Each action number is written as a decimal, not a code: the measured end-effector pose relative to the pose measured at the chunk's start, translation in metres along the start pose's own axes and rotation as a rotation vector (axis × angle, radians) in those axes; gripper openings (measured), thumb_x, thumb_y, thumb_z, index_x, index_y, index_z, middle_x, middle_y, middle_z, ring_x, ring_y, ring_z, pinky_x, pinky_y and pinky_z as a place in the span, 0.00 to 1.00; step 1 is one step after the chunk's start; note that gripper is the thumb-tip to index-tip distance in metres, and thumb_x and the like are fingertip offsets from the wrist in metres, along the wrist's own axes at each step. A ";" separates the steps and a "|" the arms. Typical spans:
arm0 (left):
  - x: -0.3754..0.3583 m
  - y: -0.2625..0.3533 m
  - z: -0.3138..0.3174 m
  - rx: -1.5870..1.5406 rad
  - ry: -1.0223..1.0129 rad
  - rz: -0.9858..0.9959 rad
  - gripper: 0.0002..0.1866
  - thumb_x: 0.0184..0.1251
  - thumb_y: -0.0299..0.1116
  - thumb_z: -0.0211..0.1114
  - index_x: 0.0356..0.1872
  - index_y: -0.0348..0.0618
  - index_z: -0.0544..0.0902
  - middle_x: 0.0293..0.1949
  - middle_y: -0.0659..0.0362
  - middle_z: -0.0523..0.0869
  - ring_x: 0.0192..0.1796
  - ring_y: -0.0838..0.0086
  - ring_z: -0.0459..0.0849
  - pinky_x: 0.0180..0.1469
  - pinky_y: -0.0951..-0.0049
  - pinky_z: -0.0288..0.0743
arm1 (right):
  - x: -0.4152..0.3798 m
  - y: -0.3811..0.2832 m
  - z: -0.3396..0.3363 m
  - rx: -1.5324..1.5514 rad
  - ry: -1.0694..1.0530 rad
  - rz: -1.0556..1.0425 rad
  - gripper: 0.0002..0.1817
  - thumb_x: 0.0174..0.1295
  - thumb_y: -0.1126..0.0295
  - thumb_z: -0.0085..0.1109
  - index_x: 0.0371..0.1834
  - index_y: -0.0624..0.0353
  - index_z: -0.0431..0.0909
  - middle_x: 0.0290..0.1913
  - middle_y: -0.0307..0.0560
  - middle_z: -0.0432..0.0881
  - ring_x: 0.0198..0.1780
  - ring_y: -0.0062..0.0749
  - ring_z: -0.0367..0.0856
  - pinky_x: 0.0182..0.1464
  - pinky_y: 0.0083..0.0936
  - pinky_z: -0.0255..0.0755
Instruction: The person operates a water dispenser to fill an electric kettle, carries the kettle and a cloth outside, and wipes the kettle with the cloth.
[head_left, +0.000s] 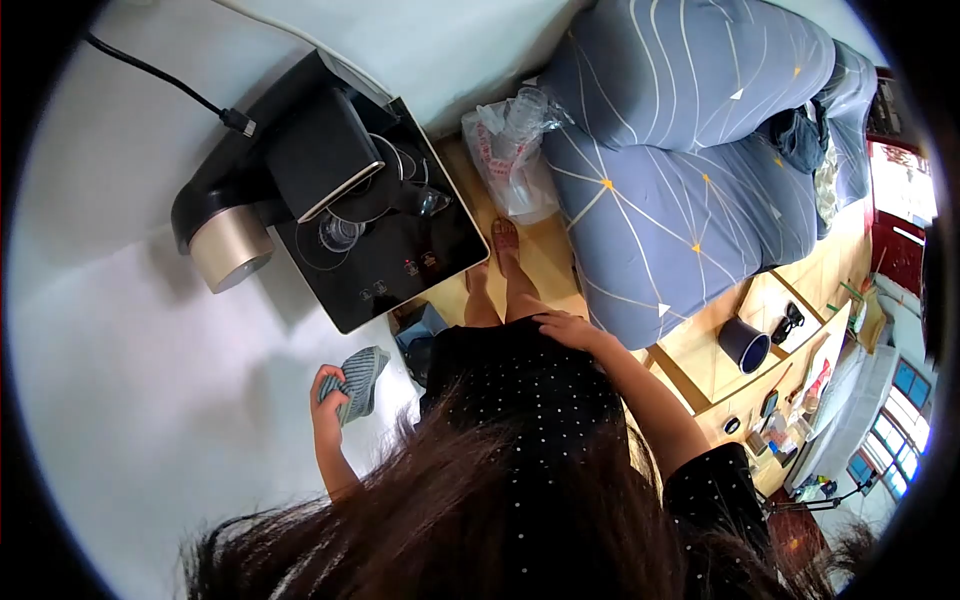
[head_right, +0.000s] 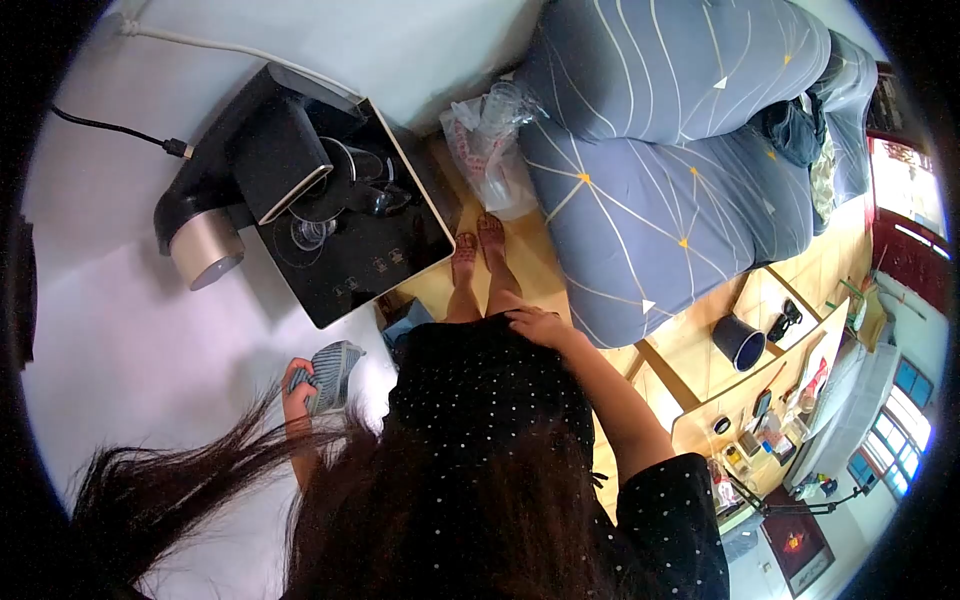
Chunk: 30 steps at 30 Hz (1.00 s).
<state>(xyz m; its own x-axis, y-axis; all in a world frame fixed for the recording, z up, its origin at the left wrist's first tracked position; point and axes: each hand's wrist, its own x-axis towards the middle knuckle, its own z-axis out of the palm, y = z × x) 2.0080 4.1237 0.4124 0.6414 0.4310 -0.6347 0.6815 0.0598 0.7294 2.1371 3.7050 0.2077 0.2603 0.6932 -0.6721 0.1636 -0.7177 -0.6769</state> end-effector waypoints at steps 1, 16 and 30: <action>-0.001 0.002 0.001 0.006 -0.003 0.002 0.12 0.38 0.24 0.49 0.30 0.42 0.70 0.31 0.63 0.68 0.35 0.78 0.65 0.41 0.84 0.58 | -0.001 0.005 0.003 0.138 0.024 0.130 0.20 0.67 0.57 0.42 0.58 0.51 0.71 0.64 0.49 0.69 0.66 0.48 0.64 0.65 0.38 0.62; -0.018 0.028 -0.003 0.040 0.020 0.001 0.10 0.41 0.26 0.51 0.30 0.40 0.67 0.33 0.62 0.66 0.36 0.77 0.62 0.44 0.85 0.56 | -0.106 0.126 0.087 1.476 0.228 0.893 0.30 0.62 0.40 0.45 0.55 0.53 0.72 0.53 0.49 0.78 0.52 0.39 0.75 0.56 0.39 0.65; -0.002 0.086 0.027 0.207 -0.126 0.033 0.10 0.38 0.26 0.50 0.28 0.41 0.67 0.30 0.63 0.63 0.34 0.78 0.61 0.41 0.84 0.55 | -0.061 0.091 0.102 1.751 0.234 0.685 0.10 0.55 0.60 0.56 0.35 0.53 0.77 0.34 0.36 0.77 0.40 0.26 0.72 0.48 0.25 0.65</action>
<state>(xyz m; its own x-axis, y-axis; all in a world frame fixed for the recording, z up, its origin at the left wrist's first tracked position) 2.0752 4.1042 0.4696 0.6947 0.3129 -0.6476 0.7087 -0.1437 0.6908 2.0390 3.6041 0.1560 -0.0169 0.2276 -0.9736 -0.9885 0.1425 0.0504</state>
